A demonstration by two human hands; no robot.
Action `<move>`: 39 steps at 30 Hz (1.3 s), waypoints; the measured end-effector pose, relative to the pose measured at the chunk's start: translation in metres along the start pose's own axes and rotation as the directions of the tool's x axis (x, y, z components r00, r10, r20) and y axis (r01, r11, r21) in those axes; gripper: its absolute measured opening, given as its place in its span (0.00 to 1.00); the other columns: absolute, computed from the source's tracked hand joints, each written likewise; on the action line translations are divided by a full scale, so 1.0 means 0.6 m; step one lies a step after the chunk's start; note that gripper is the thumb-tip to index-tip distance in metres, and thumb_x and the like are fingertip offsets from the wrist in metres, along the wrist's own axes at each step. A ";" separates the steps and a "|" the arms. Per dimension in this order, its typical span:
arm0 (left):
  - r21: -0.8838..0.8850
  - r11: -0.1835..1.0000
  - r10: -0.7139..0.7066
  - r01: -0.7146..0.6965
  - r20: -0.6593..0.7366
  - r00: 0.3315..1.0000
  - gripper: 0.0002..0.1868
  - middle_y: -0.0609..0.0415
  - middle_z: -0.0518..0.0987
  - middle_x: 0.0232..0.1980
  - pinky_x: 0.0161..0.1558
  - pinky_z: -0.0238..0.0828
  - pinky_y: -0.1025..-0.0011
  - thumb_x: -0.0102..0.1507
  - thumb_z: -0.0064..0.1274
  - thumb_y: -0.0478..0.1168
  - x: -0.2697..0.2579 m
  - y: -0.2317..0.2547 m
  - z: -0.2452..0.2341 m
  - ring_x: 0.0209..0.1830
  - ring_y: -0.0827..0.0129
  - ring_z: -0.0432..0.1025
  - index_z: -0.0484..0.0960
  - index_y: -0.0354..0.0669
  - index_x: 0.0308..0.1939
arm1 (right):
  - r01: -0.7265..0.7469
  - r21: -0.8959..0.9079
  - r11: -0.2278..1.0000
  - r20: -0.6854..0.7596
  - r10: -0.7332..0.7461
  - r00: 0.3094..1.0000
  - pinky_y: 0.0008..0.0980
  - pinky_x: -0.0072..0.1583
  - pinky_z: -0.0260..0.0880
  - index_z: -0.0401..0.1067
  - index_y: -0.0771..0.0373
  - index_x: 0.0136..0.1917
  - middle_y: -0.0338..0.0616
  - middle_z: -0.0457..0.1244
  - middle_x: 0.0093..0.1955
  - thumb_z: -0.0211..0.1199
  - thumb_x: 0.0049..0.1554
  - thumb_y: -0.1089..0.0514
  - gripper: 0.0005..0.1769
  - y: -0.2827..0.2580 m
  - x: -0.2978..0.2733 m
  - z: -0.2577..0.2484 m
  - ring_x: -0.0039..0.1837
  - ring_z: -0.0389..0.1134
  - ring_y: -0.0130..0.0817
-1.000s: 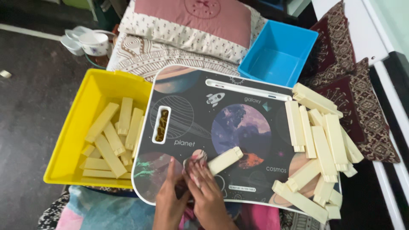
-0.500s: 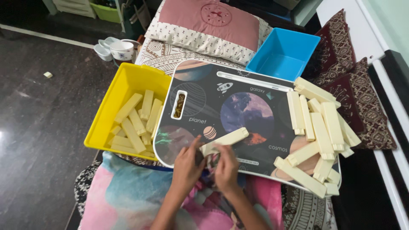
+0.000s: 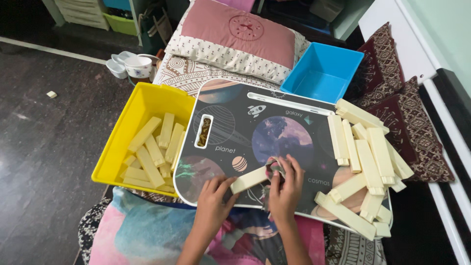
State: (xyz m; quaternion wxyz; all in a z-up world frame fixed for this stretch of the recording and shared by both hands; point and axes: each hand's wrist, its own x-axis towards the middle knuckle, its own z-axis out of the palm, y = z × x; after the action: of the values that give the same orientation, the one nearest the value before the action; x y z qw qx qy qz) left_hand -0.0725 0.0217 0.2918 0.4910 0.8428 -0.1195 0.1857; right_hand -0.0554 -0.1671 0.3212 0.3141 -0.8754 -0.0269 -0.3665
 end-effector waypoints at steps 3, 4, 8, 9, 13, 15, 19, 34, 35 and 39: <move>-0.009 1.000 -0.003 0.004 0.018 1.000 0.25 0.48 0.79 0.50 0.49 0.71 0.59 0.52 0.68 0.37 0.002 -0.005 0.000 0.49 0.50 0.73 0.83 0.45 0.54 | -0.069 0.018 0.997 0.039 0.068 0.997 0.44 0.65 0.67 0.72 0.67 0.64 0.53 0.64 0.67 0.57 0.60 0.67 0.19 0.008 -0.002 0.002 0.66 0.65 0.50; -0.012 1.000 -0.005 0.005 0.025 1.000 0.26 0.48 0.79 0.50 0.49 0.71 0.59 0.51 0.68 0.37 0.003 -0.006 0.000 0.49 0.50 0.73 0.83 0.45 0.54 | -0.080 0.031 0.996 0.063 0.078 0.995 0.44 0.65 0.68 0.72 0.66 0.64 0.52 0.64 0.66 0.57 0.60 0.66 0.18 0.010 -0.002 0.004 0.66 0.66 0.50; -0.021 1.000 -0.017 0.018 0.044 0.999 0.26 0.48 0.79 0.51 0.49 0.71 0.58 0.51 0.68 0.37 0.003 -0.007 -0.001 0.49 0.50 0.73 0.82 0.43 0.54 | -0.026 0.006 1.000 0.121 0.025 0.992 0.46 0.67 0.67 0.72 0.66 0.64 0.51 0.66 0.65 0.60 0.60 0.63 0.19 0.013 -0.001 0.011 0.67 0.68 0.50; -0.023 0.999 -0.023 0.024 0.047 0.999 0.26 0.48 0.79 0.51 0.49 0.71 0.58 0.51 0.68 0.37 0.002 -0.007 -0.001 0.49 0.50 0.73 0.82 0.43 0.54 | 0.014 -0.018 1.000 0.129 -0.012 0.992 0.47 0.67 0.66 0.72 0.66 0.65 0.52 0.66 0.66 0.61 0.60 0.62 0.19 0.012 -0.001 0.013 0.67 0.68 0.51; -0.014 0.999 -0.033 0.033 0.032 0.999 0.26 0.48 0.79 0.52 0.50 0.71 0.59 0.52 0.67 0.37 0.003 -0.003 -0.001 0.50 0.50 0.73 0.81 0.42 0.55 | 0.066 -0.093 0.993 0.165 -0.051 0.985 0.50 0.68 0.64 0.71 0.65 0.66 0.53 0.64 0.68 0.63 0.58 0.60 0.23 0.006 0.001 0.014 0.69 0.66 0.54; -0.004 0.999 -0.037 0.037 0.017 0.999 0.26 0.48 0.79 0.52 0.50 0.71 0.59 0.52 0.67 0.37 0.003 -0.001 0.001 0.50 0.50 0.73 0.81 0.41 0.55 | 0.084 -0.111 0.990 0.205 -0.060 0.977 0.50 0.69 0.63 0.69 0.65 0.68 0.53 0.63 0.69 0.63 0.57 0.59 0.25 0.004 0.003 0.011 0.70 0.65 0.54; 0.029 0.999 -0.022 0.023 -0.022 1.000 0.26 0.47 0.79 0.53 0.50 0.71 0.59 0.53 0.66 0.37 0.002 0.002 0.002 0.50 0.50 0.72 0.81 0.41 0.55 | 0.162 -0.109 0.981 0.323 -0.119 0.939 0.54 0.71 0.57 0.64 0.68 0.71 0.60 0.57 0.73 0.61 0.51 0.62 0.34 0.003 0.005 0.004 0.74 0.58 0.61; 0.079 0.997 -0.010 0.012 -0.028 1.000 0.26 0.48 0.79 0.51 0.50 0.70 0.58 0.53 0.67 0.39 -0.001 -0.001 0.009 0.49 0.50 0.72 0.81 0.42 0.55 | 0.139 -0.066 0.988 0.313 -0.111 0.943 0.49 0.74 0.58 0.65 0.66 0.72 0.57 0.57 0.76 0.54 0.53 0.70 0.33 0.029 -0.008 0.010 0.78 0.57 0.55; 0.078 0.997 -0.001 0.004 -0.036 0.999 0.26 0.48 0.79 0.50 0.50 0.70 0.58 0.53 0.67 0.39 -0.001 -0.001 0.009 0.49 0.50 0.72 0.81 0.42 0.55 | 0.145 -0.068 0.987 0.311 -0.118 0.943 0.49 0.74 0.58 0.65 0.67 0.73 0.57 0.57 0.76 0.54 0.53 0.70 0.33 0.029 -0.009 0.010 0.78 0.57 0.56; 0.078 0.997 0.015 -0.011 -0.050 0.999 0.26 0.48 0.79 0.51 0.50 0.70 0.59 0.52 0.67 0.38 -0.002 -0.004 0.009 0.49 0.50 0.72 0.81 0.41 0.55 | 0.153 -0.073 0.985 0.305 -0.124 0.944 0.49 0.74 0.58 0.65 0.67 0.72 0.58 0.57 0.76 0.55 0.53 0.69 0.33 0.028 -0.010 0.011 0.77 0.57 0.56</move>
State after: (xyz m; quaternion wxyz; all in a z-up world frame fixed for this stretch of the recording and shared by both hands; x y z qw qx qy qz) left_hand -0.0714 0.0180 0.2873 0.4593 0.8556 -0.1053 0.2145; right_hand -0.0511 -0.1757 0.3051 0.2373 -0.9307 -0.1180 -0.2520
